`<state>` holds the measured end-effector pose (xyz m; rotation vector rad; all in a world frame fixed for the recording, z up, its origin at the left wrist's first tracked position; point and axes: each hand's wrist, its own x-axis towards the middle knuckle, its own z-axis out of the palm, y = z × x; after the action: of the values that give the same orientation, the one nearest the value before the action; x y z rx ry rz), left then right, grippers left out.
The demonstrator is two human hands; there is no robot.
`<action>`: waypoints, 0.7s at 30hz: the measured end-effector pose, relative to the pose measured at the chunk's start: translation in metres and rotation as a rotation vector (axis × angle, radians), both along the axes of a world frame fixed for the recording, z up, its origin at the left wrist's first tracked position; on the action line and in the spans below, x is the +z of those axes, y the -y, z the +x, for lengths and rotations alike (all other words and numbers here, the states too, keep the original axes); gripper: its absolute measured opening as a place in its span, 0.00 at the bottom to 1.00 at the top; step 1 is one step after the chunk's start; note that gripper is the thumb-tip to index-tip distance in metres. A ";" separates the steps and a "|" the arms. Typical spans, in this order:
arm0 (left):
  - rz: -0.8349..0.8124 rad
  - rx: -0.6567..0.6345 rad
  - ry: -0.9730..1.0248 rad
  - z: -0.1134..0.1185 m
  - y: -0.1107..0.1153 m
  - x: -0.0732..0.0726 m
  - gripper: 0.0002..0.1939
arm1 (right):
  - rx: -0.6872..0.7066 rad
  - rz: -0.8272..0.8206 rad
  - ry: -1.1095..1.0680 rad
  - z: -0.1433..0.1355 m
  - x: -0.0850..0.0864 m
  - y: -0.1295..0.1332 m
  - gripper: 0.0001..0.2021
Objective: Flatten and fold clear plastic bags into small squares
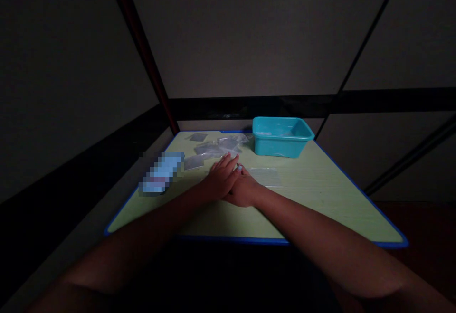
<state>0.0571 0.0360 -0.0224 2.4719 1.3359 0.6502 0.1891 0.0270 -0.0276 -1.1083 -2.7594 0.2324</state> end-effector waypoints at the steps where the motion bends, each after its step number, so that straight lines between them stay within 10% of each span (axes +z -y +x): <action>1: -0.016 0.018 -0.003 0.000 -0.001 -0.001 0.29 | 0.002 -0.002 -0.005 0.000 0.000 0.000 0.35; 21: -0.076 0.147 -0.012 -0.028 0.017 -0.001 0.31 | 0.027 0.018 -0.163 0.000 0.010 -0.002 0.29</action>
<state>0.0293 0.0189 -0.0235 2.3383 1.5283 0.6058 0.1896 0.0295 -0.0180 -1.0003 -2.6287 0.2879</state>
